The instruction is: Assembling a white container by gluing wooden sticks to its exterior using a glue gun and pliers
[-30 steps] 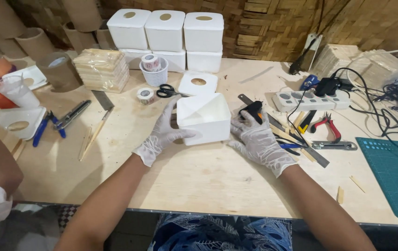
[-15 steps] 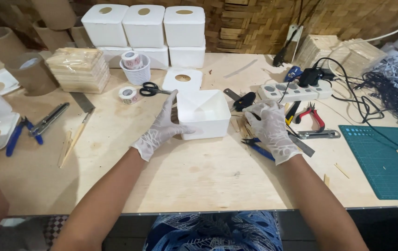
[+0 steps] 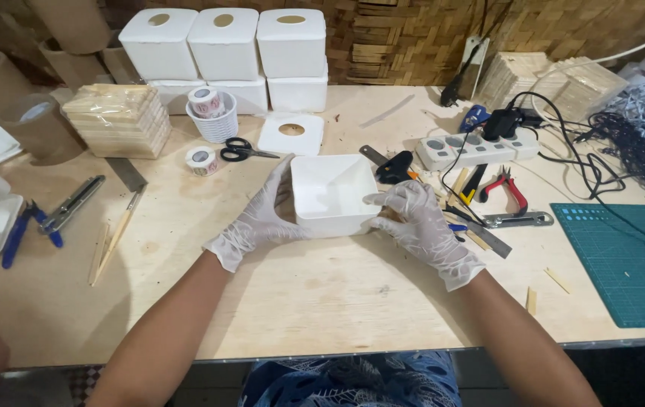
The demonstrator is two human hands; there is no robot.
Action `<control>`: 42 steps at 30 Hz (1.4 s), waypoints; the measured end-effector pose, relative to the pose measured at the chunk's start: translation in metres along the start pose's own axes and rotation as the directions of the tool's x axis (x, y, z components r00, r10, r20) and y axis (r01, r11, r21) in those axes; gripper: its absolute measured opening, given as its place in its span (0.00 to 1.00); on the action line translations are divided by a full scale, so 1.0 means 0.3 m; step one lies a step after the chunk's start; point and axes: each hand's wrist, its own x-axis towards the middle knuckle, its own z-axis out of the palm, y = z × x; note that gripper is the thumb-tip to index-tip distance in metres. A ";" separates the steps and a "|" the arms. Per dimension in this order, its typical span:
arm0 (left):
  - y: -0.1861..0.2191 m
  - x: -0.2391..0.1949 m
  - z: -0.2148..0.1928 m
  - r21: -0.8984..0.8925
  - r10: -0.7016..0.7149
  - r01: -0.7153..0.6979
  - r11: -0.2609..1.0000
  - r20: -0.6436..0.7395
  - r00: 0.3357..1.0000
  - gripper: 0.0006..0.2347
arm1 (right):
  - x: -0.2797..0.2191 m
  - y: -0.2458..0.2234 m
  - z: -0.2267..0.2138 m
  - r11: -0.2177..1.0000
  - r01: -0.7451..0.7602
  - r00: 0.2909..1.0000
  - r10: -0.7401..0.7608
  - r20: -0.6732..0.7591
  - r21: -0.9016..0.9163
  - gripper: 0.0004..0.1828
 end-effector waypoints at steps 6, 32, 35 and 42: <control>0.008 -0.007 -0.021 -0.074 0.025 -0.023 0.997 0.023 0.999 0.61 | 0.006 -0.066 -0.015 0.980 -0.179 0.980 0.185 -0.069 0.084 0.28; -0.049 -0.018 -0.002 -0.118 0.146 -0.153 0.981 -0.065 0.987 0.52 | -0.005 -0.115 0.007 0.941 -0.260 0.950 0.289 -0.117 0.218 0.35; -0.132 -0.003 0.033 0.016 0.095 -0.094 0.995 -0.068 0.993 0.42 | -0.008 -0.115 0.016 0.934 -0.283 0.936 0.318 -0.147 0.221 0.33; -0.001 -0.066 0.086 -0.160 -0.038 0.020 0.987 -0.107 0.994 0.38 | 0.005 -0.251 -0.041 0.996 -0.083 0.943 0.093 -0.319 0.045 0.39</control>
